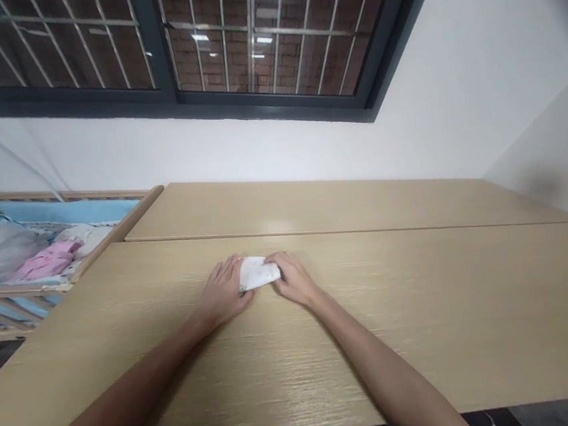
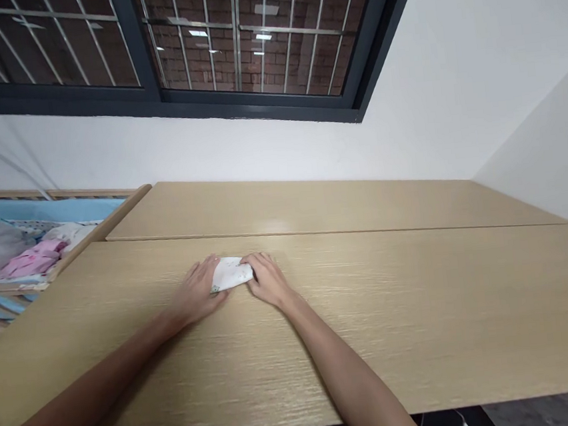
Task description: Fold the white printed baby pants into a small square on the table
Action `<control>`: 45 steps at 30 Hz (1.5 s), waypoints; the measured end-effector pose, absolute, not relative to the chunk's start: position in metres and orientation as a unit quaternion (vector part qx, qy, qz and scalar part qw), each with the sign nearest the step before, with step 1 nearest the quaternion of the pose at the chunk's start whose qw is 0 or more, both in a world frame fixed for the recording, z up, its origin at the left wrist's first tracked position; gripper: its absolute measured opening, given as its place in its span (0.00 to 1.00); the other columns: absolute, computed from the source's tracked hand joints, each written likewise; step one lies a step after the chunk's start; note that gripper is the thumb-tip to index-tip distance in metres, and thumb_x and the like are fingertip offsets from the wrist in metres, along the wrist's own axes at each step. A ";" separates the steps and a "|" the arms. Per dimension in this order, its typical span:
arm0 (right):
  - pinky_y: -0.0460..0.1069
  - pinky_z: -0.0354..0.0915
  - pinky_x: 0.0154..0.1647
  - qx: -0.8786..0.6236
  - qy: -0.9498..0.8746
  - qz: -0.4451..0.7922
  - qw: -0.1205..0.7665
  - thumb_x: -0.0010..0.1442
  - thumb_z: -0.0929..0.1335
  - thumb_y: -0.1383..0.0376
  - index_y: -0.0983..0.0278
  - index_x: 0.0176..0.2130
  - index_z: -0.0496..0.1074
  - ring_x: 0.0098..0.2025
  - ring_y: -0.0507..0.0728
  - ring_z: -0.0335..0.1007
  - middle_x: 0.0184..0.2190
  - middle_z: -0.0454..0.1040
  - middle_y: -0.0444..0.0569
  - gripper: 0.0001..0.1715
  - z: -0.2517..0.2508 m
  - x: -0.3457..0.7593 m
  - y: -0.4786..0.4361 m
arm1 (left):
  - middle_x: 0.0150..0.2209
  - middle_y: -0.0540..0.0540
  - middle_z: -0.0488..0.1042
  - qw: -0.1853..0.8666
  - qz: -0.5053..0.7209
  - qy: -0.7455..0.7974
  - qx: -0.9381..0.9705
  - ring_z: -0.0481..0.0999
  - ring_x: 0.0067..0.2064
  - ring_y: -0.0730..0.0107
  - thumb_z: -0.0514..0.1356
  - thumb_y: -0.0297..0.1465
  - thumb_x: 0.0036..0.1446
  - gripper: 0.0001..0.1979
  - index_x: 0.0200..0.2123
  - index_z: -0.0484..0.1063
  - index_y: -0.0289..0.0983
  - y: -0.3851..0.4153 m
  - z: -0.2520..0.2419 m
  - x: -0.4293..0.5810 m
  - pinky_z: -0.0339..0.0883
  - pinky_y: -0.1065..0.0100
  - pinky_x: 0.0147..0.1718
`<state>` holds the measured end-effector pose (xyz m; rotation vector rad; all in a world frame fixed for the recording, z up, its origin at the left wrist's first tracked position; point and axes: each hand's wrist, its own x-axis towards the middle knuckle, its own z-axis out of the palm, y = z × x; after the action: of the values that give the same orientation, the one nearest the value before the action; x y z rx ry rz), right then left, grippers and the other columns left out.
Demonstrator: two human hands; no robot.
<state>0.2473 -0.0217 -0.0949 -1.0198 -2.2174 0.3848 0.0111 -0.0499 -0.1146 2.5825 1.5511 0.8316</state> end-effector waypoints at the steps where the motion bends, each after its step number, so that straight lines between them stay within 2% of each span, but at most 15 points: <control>1: 0.61 0.65 0.57 -0.405 -0.828 0.163 0.353 0.64 0.65 0.67 0.61 0.50 0.71 0.52 0.64 0.70 0.48 0.77 0.54 0.14 -0.094 0.246 -0.021 | 0.61 0.30 0.71 0.015 0.277 0.491 0.826 0.69 0.64 0.45 0.51 0.40 0.68 0.23 0.59 0.66 0.33 -0.051 -0.106 0.010 0.60 0.43 0.64; 3: 0.58 0.68 0.51 -0.424 -0.775 0.224 0.412 0.67 0.65 0.60 0.61 0.50 0.68 0.48 0.62 0.72 0.45 0.76 0.53 0.12 -0.091 0.244 -0.022 | 0.51 0.37 0.78 0.047 0.299 0.494 0.815 0.75 0.56 0.50 0.48 0.36 0.69 0.16 0.49 0.72 0.37 -0.055 -0.089 0.010 0.66 0.46 0.59; 5: 0.54 0.70 0.42 -0.416 -0.717 0.305 0.469 0.69 0.64 0.55 0.60 0.54 0.63 0.41 0.60 0.73 0.41 0.75 0.51 0.18 -0.085 0.241 -0.024 | 0.46 0.41 0.79 0.138 0.334 0.512 0.779 0.78 0.48 0.53 0.50 0.39 0.68 0.14 0.45 0.71 0.39 -0.063 -0.074 0.013 0.73 0.52 0.50; 8: 0.51 0.69 0.34 -0.412 -0.649 0.377 0.516 0.66 0.68 0.51 0.58 0.58 0.57 0.34 0.57 0.72 0.35 0.74 0.45 0.27 -0.078 0.238 -0.023 | 0.47 0.42 0.79 0.344 0.391 0.487 0.701 0.81 0.42 0.59 0.54 0.41 0.66 0.19 0.56 0.62 0.39 -0.076 -0.068 0.019 0.75 0.60 0.37; 10: 0.51 0.70 0.34 -0.440 -0.628 0.377 0.520 0.62 0.71 0.50 0.58 0.57 0.57 0.34 0.57 0.72 0.36 0.75 0.45 0.32 -0.080 0.236 -0.018 | 0.43 0.43 0.80 0.393 0.378 0.472 0.693 0.80 0.37 0.61 0.54 0.38 0.66 0.26 0.63 0.53 0.38 -0.080 -0.074 0.022 0.74 0.62 0.33; 12: 0.52 0.72 0.37 -0.478 -0.627 0.352 0.505 0.59 0.73 0.49 0.60 0.55 0.60 0.36 0.57 0.74 0.41 0.76 0.49 0.33 -0.087 0.236 -0.011 | 0.37 0.46 0.79 0.342 0.325 0.500 0.727 0.79 0.33 0.62 0.54 0.35 0.64 0.29 0.65 0.51 0.38 -0.080 -0.082 0.022 0.73 0.61 0.32; 14: 0.55 0.73 0.41 -0.510 -0.640 0.318 0.479 0.60 0.72 0.50 0.62 0.54 0.63 0.39 0.58 0.76 0.47 0.76 0.55 0.30 -0.096 0.237 -0.004 | 0.37 0.45 0.78 0.221 0.272 0.530 0.772 0.79 0.36 0.59 0.55 0.33 0.62 0.26 0.63 0.57 0.37 -0.078 -0.086 0.020 0.74 0.58 0.37; 18: 0.62 0.69 0.57 -0.509 -0.708 0.237 0.428 0.68 0.65 0.54 0.64 0.59 0.64 0.54 0.63 0.74 0.58 0.71 0.62 0.25 -0.100 0.243 -0.004 | 0.50 0.34 0.76 0.040 0.248 0.518 0.818 0.75 0.52 0.47 0.52 0.33 0.66 0.16 0.53 0.68 0.36 -0.086 -0.082 0.026 0.70 0.46 0.52; 21: 0.63 0.59 0.69 -0.444 -0.785 0.191 0.389 0.73 0.61 0.55 0.63 0.65 0.63 0.69 0.63 0.61 0.67 0.65 0.60 0.27 -0.080 0.246 -0.019 | 0.58 0.32 0.73 0.005 0.262 0.450 0.853 0.73 0.59 0.46 0.50 0.37 0.69 0.21 0.58 0.67 0.34 -0.111 -0.083 0.046 0.68 0.45 0.58; 25: 0.62 0.51 0.74 -0.332 -0.890 0.180 0.254 0.76 0.57 0.56 0.57 0.72 0.57 0.75 0.60 0.48 0.73 0.55 0.51 0.29 -0.048 0.239 -0.048 | 0.64 0.27 0.68 -0.020 0.252 0.399 0.881 0.66 0.66 0.40 0.53 0.44 0.67 0.30 0.63 0.64 0.28 -0.141 -0.097 0.073 0.64 0.44 0.62; 29: 0.58 0.49 0.75 -0.235 -0.943 0.203 0.122 0.77 0.57 0.56 0.53 0.73 0.55 0.75 0.57 0.46 0.73 0.53 0.44 0.29 -0.045 0.232 -0.059 | 0.48 0.28 0.79 -0.004 0.189 0.408 0.893 0.79 0.51 0.41 0.53 0.43 0.66 0.24 0.50 0.76 0.29 -0.143 -0.104 0.079 0.74 0.44 0.52; 32: 0.58 0.46 0.76 -0.226 -0.949 0.210 0.069 0.77 0.57 0.55 0.52 0.72 0.56 0.76 0.57 0.45 0.73 0.53 0.43 0.29 -0.057 0.233 -0.043 | 0.47 0.29 0.80 0.011 0.184 0.402 0.897 0.79 0.50 0.42 0.53 0.40 0.66 0.23 0.49 0.77 0.28 -0.137 -0.101 0.076 0.75 0.46 0.51; 39: 0.60 0.39 0.77 -0.298 -0.937 0.159 0.091 0.76 0.58 0.51 0.57 0.74 0.53 0.77 0.58 0.39 0.75 0.46 0.47 0.33 -0.078 0.241 0.031 | 0.64 0.24 0.67 0.006 0.216 0.400 0.891 0.66 0.67 0.40 0.52 0.39 0.65 0.29 0.62 0.66 0.25 -0.135 -0.109 0.079 0.65 0.44 0.62; 42: 0.60 0.41 0.77 -0.323 -0.929 0.154 0.096 0.76 0.55 0.50 0.60 0.74 0.53 0.76 0.59 0.40 0.75 0.47 0.50 0.34 -0.085 0.242 0.043 | 0.63 0.25 0.69 0.009 0.219 0.390 0.894 0.68 0.66 0.43 0.53 0.37 0.65 0.26 0.60 0.68 0.26 -0.130 -0.106 0.076 0.67 0.47 0.61; 45: 0.62 0.42 0.76 -0.346 -0.921 0.137 0.116 0.76 0.53 0.49 0.63 0.74 0.51 0.77 0.60 0.40 0.75 0.47 0.54 0.36 -0.092 0.244 0.035 | 0.57 0.38 0.77 0.056 0.206 0.414 0.885 0.76 0.58 0.54 0.52 0.37 0.66 0.17 0.52 0.75 0.37 -0.117 -0.091 0.063 0.73 0.57 0.54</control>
<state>0.2439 0.0354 -0.0923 -1.0131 -2.6980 0.4023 0.0630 -0.1170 -0.0906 2.6863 1.2560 0.6244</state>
